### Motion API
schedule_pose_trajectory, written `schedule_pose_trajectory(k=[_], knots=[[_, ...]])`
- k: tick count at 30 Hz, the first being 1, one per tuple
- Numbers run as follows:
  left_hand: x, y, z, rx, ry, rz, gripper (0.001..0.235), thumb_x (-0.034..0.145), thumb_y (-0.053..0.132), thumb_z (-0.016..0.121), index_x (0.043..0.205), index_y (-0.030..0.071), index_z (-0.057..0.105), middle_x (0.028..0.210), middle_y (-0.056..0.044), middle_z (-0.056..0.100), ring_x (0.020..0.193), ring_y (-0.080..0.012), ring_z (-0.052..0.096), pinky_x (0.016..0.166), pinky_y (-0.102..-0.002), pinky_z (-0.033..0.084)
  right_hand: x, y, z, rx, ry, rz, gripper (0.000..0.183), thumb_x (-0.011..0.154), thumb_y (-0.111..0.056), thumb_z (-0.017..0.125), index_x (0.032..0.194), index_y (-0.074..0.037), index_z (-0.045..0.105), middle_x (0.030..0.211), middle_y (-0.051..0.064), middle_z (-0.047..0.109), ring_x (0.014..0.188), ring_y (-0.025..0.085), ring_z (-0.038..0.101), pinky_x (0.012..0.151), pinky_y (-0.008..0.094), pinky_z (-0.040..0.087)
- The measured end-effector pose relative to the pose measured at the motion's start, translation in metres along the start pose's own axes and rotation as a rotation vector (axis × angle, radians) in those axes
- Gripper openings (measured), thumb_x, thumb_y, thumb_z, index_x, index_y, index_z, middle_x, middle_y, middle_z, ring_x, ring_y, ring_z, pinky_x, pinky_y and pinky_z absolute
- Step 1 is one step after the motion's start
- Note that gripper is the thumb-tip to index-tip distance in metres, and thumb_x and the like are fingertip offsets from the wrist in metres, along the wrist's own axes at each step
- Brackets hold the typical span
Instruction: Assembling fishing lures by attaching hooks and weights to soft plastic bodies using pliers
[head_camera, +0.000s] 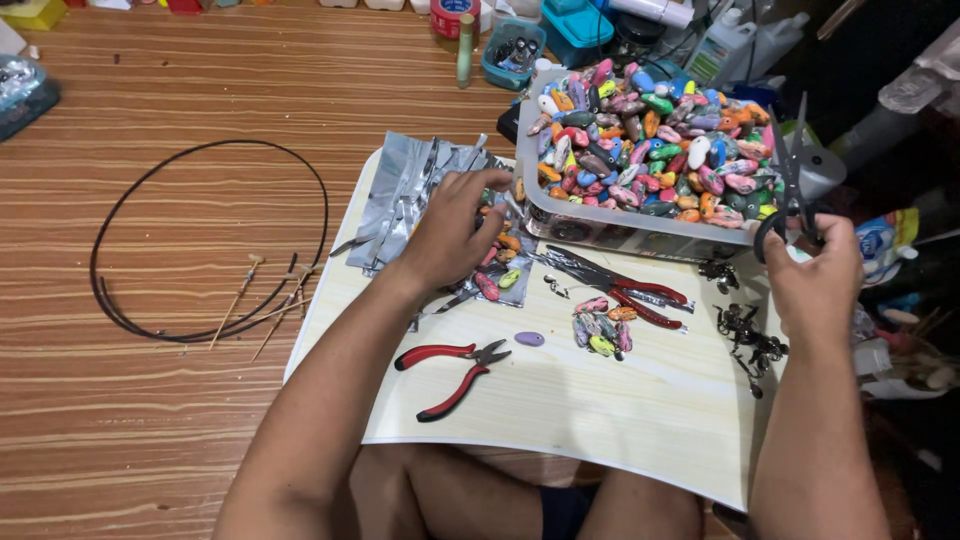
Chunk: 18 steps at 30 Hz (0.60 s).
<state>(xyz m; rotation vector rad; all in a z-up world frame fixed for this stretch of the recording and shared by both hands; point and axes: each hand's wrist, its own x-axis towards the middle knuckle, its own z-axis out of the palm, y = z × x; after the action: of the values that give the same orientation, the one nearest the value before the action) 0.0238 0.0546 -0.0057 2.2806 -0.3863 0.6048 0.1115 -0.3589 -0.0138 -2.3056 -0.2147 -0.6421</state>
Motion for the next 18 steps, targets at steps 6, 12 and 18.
schedule_pose_trajectory(k=[6, 12, 18], knots=[[-0.001, -0.002, 0.001, -0.034, 0.044, 0.013, 0.035, 0.099, 0.013, 0.055, 0.133, 0.005, 0.054, 0.124, -0.012, 0.065, 0.113, -0.027, 0.056, 0.094, -0.042, 0.046, 0.0, 0.003, 0.001, -0.055, 0.055, -0.071, 0.029, 0.1, -0.001, 0.08, 0.118, 0.006, 0.059, 0.117, 0.017, 0.056, 0.101, 0.029, 0.057, 0.087, 0.042, 0.046], [-0.003, 0.013, -0.002, -0.042, -0.008, 0.047, 0.05, 0.098, 0.017, 0.062, 0.146, 0.012, 0.05, 0.129, -0.01, 0.066, 0.101, -0.0223, 0.055, 0.09, -0.038, 0.044, 0.002, 0.001, 0.0, 0.027, 0.036, 0.017, 0.035, 0.097, 0.003, 0.076, 0.124, 0.006, 0.054, 0.112, 0.017, 0.065, 0.088, 0.022, 0.061, 0.076, 0.036, 0.052], [-0.002, 0.011, 0.003, 0.021, -0.02, 0.04, 0.047, 0.099, 0.019, 0.058, 0.143, 0.005, 0.052, 0.132, -0.016, 0.063, 0.111, -0.0266, 0.054, 0.093, -0.041, 0.045, 0.004, -0.001, 0.0, 0.07, 0.016, 0.059, 0.038, 0.093, 0.005, 0.081, 0.122, 0.005, 0.057, 0.113, 0.013, 0.06, 0.086, 0.016, 0.053, 0.072, 0.029, 0.05]])
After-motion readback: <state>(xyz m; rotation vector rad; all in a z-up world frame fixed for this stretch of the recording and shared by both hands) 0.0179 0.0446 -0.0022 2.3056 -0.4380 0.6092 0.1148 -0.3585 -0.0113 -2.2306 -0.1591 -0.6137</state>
